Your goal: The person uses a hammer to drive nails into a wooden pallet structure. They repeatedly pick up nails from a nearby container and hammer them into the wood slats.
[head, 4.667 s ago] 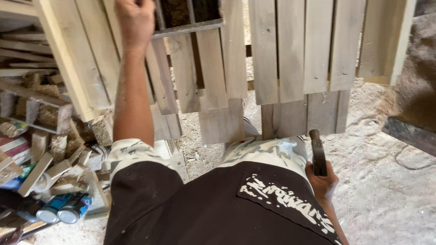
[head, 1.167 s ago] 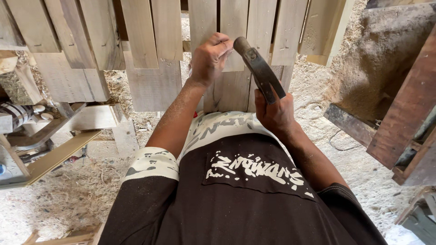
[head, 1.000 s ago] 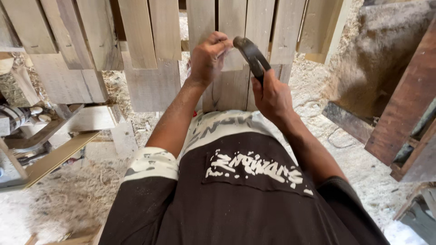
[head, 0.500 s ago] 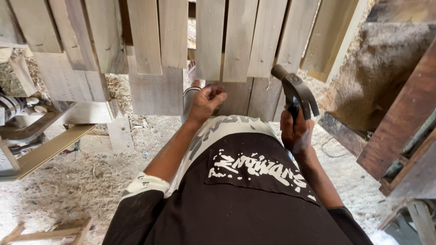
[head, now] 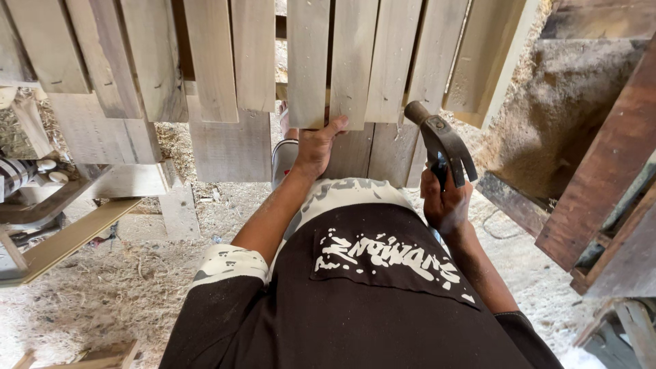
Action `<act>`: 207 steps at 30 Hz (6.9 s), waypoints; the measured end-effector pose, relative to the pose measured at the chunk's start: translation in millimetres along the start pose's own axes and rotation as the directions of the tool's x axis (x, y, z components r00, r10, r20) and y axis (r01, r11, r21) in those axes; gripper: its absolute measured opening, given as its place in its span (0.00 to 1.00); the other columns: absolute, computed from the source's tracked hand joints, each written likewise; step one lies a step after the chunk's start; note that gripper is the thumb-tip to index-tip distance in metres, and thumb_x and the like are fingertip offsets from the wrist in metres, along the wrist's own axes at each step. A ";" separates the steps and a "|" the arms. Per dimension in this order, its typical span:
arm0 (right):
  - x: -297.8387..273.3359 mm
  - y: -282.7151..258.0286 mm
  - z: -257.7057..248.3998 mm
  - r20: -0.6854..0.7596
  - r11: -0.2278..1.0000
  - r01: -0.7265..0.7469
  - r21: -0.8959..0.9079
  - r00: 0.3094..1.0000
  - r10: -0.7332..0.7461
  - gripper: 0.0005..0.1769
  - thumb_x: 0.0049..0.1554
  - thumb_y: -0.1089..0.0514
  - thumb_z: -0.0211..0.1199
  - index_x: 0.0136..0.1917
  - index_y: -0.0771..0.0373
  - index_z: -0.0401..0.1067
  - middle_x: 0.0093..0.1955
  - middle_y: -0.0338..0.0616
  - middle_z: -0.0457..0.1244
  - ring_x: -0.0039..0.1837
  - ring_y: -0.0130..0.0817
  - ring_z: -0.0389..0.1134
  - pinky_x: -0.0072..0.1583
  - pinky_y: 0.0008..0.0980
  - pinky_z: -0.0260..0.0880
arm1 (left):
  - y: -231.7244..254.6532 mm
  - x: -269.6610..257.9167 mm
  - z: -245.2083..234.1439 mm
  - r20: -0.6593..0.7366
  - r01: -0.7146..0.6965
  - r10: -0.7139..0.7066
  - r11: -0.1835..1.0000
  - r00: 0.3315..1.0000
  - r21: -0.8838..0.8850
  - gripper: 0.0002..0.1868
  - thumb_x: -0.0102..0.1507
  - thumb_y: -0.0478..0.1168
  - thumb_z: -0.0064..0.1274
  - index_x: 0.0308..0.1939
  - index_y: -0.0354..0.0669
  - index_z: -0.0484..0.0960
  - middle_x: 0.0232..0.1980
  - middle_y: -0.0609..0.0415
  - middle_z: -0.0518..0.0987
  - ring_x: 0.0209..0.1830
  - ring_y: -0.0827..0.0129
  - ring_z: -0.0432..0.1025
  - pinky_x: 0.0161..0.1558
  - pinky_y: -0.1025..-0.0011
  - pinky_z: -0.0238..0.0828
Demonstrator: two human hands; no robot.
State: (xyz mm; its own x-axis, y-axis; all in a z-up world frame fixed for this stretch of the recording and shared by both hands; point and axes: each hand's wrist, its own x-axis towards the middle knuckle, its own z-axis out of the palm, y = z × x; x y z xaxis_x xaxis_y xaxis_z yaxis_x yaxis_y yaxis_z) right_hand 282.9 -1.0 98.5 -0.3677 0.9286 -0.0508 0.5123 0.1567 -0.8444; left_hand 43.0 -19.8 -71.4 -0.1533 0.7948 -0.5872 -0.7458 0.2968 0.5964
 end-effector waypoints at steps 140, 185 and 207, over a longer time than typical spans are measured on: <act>-14.7 0.0 -2.2 -0.036 0.972 0.068 -0.225 0.996 -0.078 0.12 0.69 0.61 0.54 0.62 0.72 0.65 0.33 0.45 0.61 0.31 0.34 0.64 0.32 0.35 0.64 | -4.1 2.6 -11.2 0.092 -0.070 0.059 0.990 0.994 0.123 0.13 0.63 0.32 0.63 0.50 0.34 0.80 0.46 0.48 0.82 0.44 0.64 0.78 0.46 0.64 0.82; 19.8 -17.7 33.3 0.006 0.900 0.363 -0.240 0.928 -0.372 0.14 0.73 0.60 0.50 0.69 0.64 0.56 0.43 0.56 0.65 0.36 0.50 0.67 0.38 0.45 0.69 | -11.2 3.0 -16.5 0.099 -0.127 0.108 0.967 0.989 0.221 0.15 0.61 0.33 0.65 0.51 0.32 0.83 0.50 0.49 0.83 0.50 0.66 0.78 0.56 0.70 0.75; 55.5 19.1 67.1 0.125 0.922 0.185 -0.339 0.981 -0.151 0.17 0.69 0.57 0.56 0.60 0.76 0.67 0.39 0.57 0.67 0.35 0.51 0.68 0.35 0.45 0.68 | -3.6 4.9 -11.9 0.096 -0.171 0.150 0.945 0.984 0.279 0.16 0.61 0.37 0.67 0.49 0.33 0.82 0.49 0.49 0.83 0.49 0.67 0.77 0.53 0.70 0.76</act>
State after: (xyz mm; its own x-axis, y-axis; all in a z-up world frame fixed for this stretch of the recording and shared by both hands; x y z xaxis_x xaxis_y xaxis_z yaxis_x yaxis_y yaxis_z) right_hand 220.2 31.0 43.7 -0.5346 0.8450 0.0113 0.6676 0.4305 -0.6075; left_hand 37.3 -23.2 -83.0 -0.2004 0.8775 -0.4357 -0.4976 0.2919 0.8168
